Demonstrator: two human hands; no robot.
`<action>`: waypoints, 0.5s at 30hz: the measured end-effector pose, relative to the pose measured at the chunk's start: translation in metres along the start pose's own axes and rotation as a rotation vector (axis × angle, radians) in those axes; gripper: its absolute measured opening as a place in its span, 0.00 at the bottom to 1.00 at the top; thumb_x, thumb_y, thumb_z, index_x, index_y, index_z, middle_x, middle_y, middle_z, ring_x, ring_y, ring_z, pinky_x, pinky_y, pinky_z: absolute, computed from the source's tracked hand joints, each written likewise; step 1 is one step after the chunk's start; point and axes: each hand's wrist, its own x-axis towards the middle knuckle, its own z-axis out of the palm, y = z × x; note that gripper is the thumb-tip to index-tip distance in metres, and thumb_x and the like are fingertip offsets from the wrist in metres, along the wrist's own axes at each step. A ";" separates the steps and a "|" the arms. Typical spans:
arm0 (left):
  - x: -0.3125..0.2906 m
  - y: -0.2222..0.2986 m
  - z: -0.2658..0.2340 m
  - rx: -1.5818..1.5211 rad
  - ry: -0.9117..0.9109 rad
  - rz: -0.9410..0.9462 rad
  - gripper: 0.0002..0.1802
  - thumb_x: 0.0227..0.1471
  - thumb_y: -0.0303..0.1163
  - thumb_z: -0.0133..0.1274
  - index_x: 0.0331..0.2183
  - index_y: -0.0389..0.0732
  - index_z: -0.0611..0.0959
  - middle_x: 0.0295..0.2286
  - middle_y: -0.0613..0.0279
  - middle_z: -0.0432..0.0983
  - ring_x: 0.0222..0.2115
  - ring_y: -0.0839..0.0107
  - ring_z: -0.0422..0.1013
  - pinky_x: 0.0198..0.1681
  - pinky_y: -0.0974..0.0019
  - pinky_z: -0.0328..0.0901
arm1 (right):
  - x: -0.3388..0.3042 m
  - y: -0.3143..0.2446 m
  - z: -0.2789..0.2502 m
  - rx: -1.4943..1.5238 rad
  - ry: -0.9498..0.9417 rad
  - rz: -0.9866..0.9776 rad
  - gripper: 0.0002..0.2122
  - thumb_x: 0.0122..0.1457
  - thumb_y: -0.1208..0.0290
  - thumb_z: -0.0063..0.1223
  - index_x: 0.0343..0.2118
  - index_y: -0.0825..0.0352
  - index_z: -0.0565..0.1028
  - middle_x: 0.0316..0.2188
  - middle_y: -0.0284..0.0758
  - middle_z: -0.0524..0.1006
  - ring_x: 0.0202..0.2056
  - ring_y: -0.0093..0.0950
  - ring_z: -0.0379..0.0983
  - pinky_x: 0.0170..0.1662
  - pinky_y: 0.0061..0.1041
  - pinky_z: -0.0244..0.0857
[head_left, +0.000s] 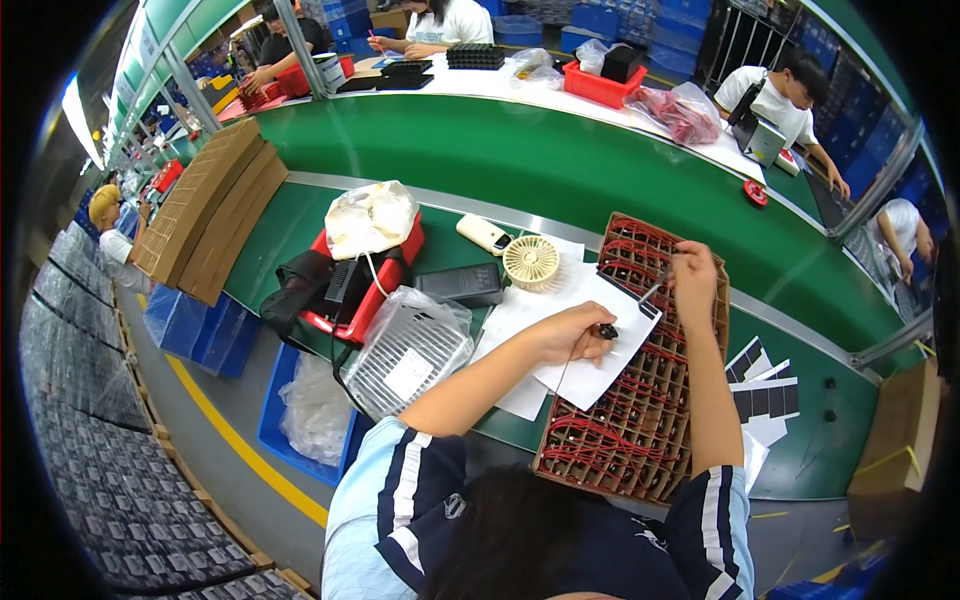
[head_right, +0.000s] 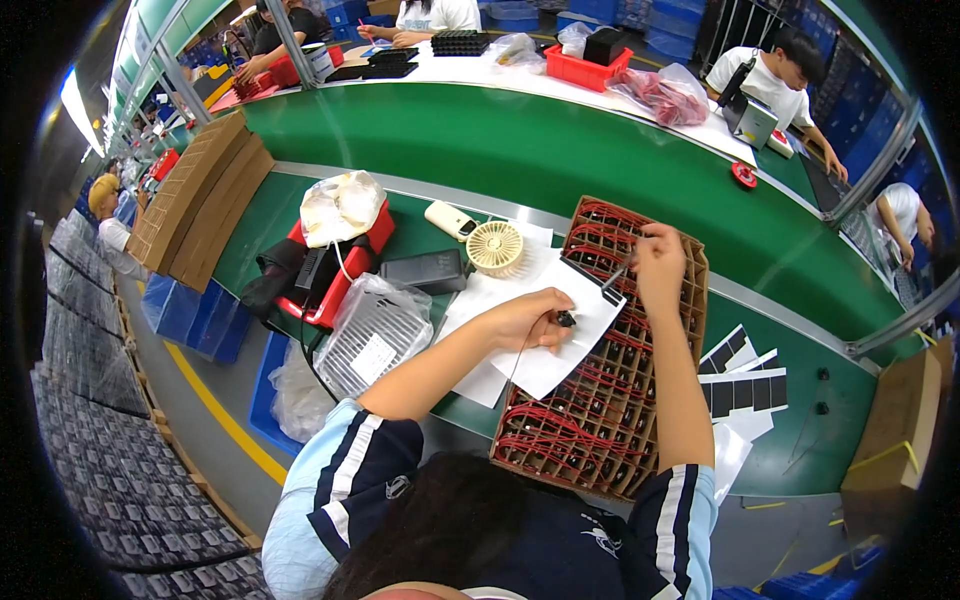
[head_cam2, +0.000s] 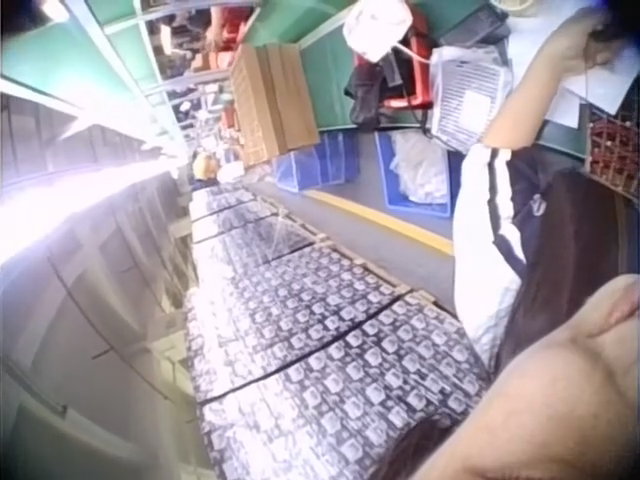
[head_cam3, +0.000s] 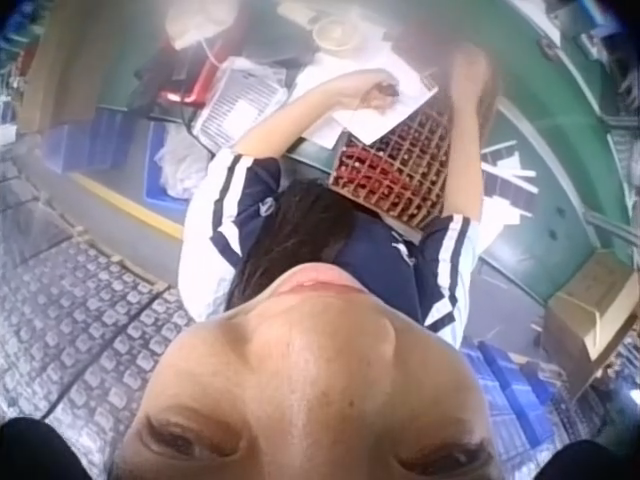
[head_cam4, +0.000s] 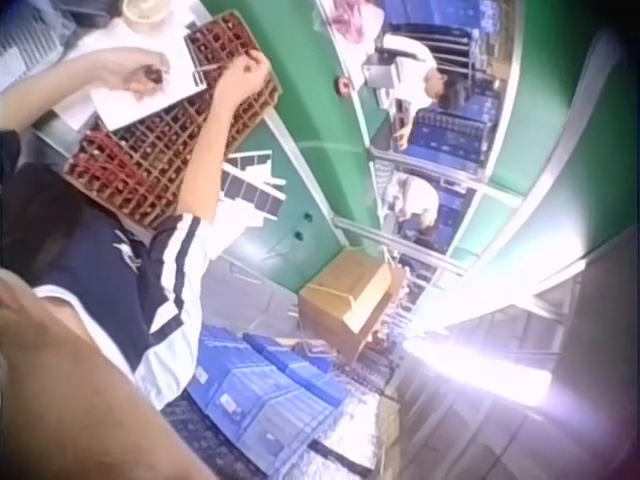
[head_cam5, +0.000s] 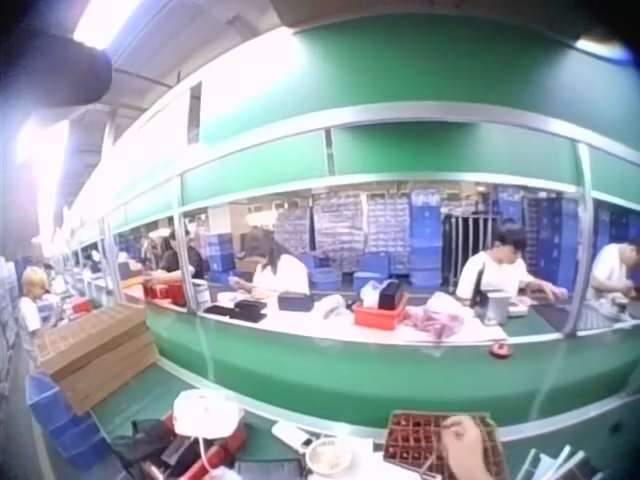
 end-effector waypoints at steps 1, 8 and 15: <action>0.002 -0.001 -0.003 -0.009 -0.043 -0.007 0.11 0.49 0.34 0.45 0.33 0.41 0.64 0.20 0.55 0.67 0.13 0.73 0.59 0.23 0.65 0.64 | 0.006 0.002 -0.010 0.174 0.034 0.003 0.07 0.51 0.80 0.40 0.34 0.69 0.64 0.19 0.31 0.68 0.19 0.18 0.64 0.23 0.16 0.61; -0.001 0.004 0.001 -0.005 -0.157 0.010 0.09 0.49 0.29 0.46 0.34 0.43 0.66 0.22 0.56 0.70 0.13 0.72 0.64 0.24 0.65 0.65 | 0.010 -0.035 -0.053 0.507 0.207 0.105 0.07 0.53 0.79 0.38 0.36 0.67 0.60 0.14 0.31 0.58 0.16 0.23 0.62 0.17 0.20 0.57; -0.023 0.063 0.071 0.315 -0.220 0.255 0.11 0.51 0.28 0.41 0.40 0.40 0.65 0.23 0.55 0.71 0.10 0.79 0.57 0.12 0.77 0.50 | -0.001 -0.080 -0.023 0.495 0.027 0.069 0.07 0.52 0.77 0.38 0.36 0.68 0.61 0.17 0.29 0.59 0.14 0.16 0.52 0.16 0.14 0.45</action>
